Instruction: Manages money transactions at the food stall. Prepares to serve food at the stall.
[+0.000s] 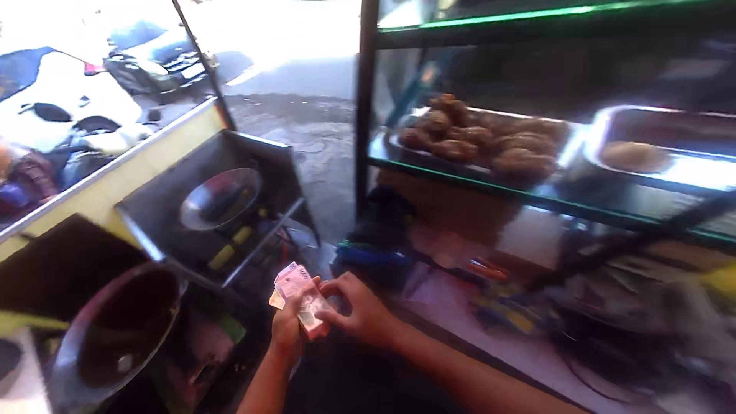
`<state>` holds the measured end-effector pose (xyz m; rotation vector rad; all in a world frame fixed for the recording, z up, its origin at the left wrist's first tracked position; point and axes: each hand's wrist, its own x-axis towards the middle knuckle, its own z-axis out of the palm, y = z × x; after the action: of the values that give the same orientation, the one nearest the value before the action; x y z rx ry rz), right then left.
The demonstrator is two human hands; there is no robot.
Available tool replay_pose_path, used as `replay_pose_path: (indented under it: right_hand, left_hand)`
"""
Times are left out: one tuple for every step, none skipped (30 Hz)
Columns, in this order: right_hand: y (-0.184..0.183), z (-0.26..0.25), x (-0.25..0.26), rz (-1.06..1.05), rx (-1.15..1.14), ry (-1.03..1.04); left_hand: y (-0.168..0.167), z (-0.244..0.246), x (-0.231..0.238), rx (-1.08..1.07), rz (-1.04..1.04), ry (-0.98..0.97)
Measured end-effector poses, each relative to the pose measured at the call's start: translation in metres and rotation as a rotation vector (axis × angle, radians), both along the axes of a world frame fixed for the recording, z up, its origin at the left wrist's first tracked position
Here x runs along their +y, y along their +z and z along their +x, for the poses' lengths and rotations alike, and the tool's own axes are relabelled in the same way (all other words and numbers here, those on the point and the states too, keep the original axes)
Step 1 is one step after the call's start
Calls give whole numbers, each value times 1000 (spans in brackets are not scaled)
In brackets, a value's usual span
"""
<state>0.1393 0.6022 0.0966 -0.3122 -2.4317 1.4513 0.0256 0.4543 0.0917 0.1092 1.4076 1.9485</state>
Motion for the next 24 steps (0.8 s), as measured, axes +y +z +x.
replay_pose_path:
  right_hand:
    - [-4,19,20,-92,-12,-110]
    - [-7,36,37,-170,-28,-210]
    - [-11,53,53,-235,-38,-297]
    - [-16,69,66,-285,-40,-373]
    - [-20,84,78,-324,-38,-441]
    - [-22,100,90,-347,-29,-506]
    - [-22,115,102,-356,-20,-567]
    - [-22,130,112,-360,-1,-616]
    - [-22,144,122,-352,21,-664]
    - [-24,158,130,-341,39,-705]
    - [-26,171,137,-325,56,-746]
    - [-30,182,143,-305,73,-794]
    - [-34,192,148,-283,92,-842]
    - [-38,202,153,-273,107,-896]
    - [-39,211,157,-282,106,-937]
    - [-40,220,159,-294,90,-965]
    - [-40,229,160,-306,80,-993]
    - [-40,237,161,-312,76,-1024]
    - [-41,244,161,-314,77,-1063]
    - [-43,251,162,-317,77,-1111]
    - [-44,257,163,-320,83,-1159]
    - [-46,261,164,-318,97,-1211]
    - [-46,264,166,-317,121,-1269]
    - [-45,267,168,-335,146,-1334]
  left_hand:
    - [-5,14,27,16,-59,-17]
    - [-11,27,53,39,-96,-62]
    - [-16,40,77,75,-128,-131]
    - [-21,52,97,119,-157,-209]
    - [-24,63,116,168,-184,-296]
    - [-26,73,133,219,-211,-381]
    - [-26,82,149,273,-235,-463]
    - [-26,91,164,325,-253,-549]
    - [-26,99,176,371,-269,-636]
    - [-28,107,188,406,-286,-723]
    - [-30,114,198,421,-306,-814]
    - [-34,120,208,426,-321,-906]
    - [-38,127,219,420,-328,-983]
    - [-41,133,228,406,-337,-1047]
    - [-44,140,237,391,-351,-1098]
    - [-48,144,245,388,-367,-1143]
    - [-52,148,252,398,-380,-1186]
    - [-56,151,259,407,-385,-1230]
    - [-60,154,266,413,-381,-1271]
    - [-62,158,273,418,-378,-1303]
    - [-64,161,279,428,-375,-1338]
    - [-65,163,285,428,-354,-1376]
    - [-67,165,290,416,-328,-1403]
    - [-68,167,294,387,-303,-1423]
